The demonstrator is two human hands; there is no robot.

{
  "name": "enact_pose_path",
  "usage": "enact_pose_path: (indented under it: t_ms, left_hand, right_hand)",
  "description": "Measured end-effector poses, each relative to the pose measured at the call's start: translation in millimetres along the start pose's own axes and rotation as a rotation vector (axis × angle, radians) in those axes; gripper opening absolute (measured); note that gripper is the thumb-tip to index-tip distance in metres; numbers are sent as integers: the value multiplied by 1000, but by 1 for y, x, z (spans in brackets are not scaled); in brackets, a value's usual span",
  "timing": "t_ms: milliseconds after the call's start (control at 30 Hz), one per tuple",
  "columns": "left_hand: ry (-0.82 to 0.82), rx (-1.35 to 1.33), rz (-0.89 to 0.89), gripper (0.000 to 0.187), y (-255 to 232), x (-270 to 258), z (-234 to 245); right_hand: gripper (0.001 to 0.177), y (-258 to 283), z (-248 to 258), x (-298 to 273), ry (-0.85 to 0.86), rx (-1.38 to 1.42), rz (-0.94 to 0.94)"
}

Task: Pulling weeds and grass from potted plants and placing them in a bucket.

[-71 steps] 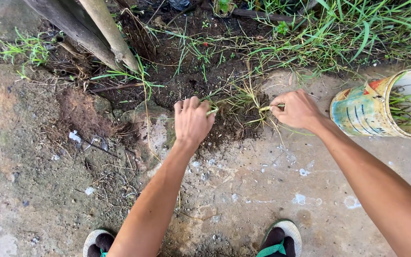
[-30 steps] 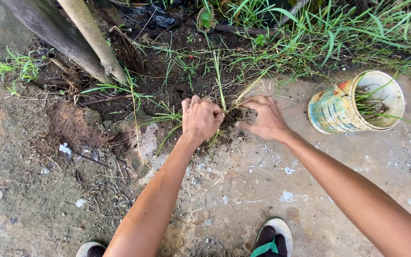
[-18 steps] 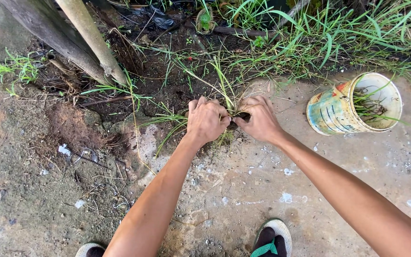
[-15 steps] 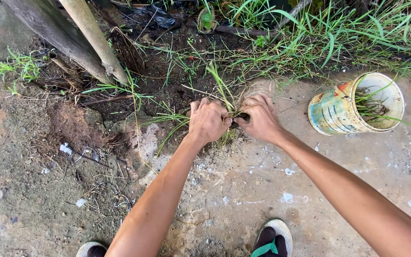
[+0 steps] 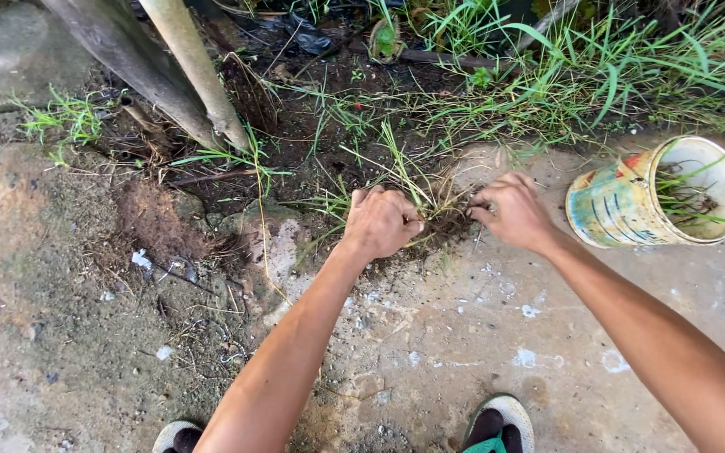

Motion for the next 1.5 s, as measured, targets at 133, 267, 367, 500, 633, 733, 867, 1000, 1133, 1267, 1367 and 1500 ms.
enact_pose_path:
  t_ms: [133, 267, 367, 500, 633, 733, 867, 1000, 1133, 1267, 1367, 1500]
  left_hand:
    - [30, -1, 31, 10, -2, -2, -2]
    - [25, -29, 92, 9, 1, 0, -6]
    - [8, -64, 100, 8, 3, 0, -6]
    - [-24, -89, 66, 8, -1, 2, 1]
    - [-26, -56, 49, 13, -6, 6, 3]
    - [2, -23, 41, 20, -6, 10, -1]
    - [8, -55, 30, 24, -7, 9, 2]
    - [56, -55, 49, 25, -12, 7, 14]
    - [54, -69, 70, 20, -8, 5, 22]
    - [98, -103, 72, 13, -7, 2, 25]
    - [133, -110, 65, 12, -9, -3, 30]
    - [137, -130, 86, 9, -8, 1, 37]
  right_hand:
    - [21, 22, -10, 2, 68, 28, 4]
    - [45, 69, -8, 0, 4, 151, 98]
    - [46, 69, -25, 4, -43, 248, 71]
    - [27, 51, -37, 7, -181, 272, 145]
    - [20, 62, -21, 10, -202, 204, 165]
    - [17, 68, -11, 12, -181, 110, 146]
    - [24, 63, -9, 15, -146, 19, 148]
    - [33, 65, -2, 18, -151, -53, 172]
    - [27, 36, 5, 11, -147, -159, 170]
    - [24, 17, 5, 6, -84, -247, 60]
    - [29, 14, 3, 5, -34, -244, 3]
    - [42, 13, 1, 9, 49, -144, -9]
Point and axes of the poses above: each hand's wrist, its own x-axis towards the middle knuckle, its own z-axis out of the back of the hand, y = z × x, the point moved 2 cm from there along x, towards the middle knuckle, and after that the axes turned 10 degrees about x, right-handed, at the moved point
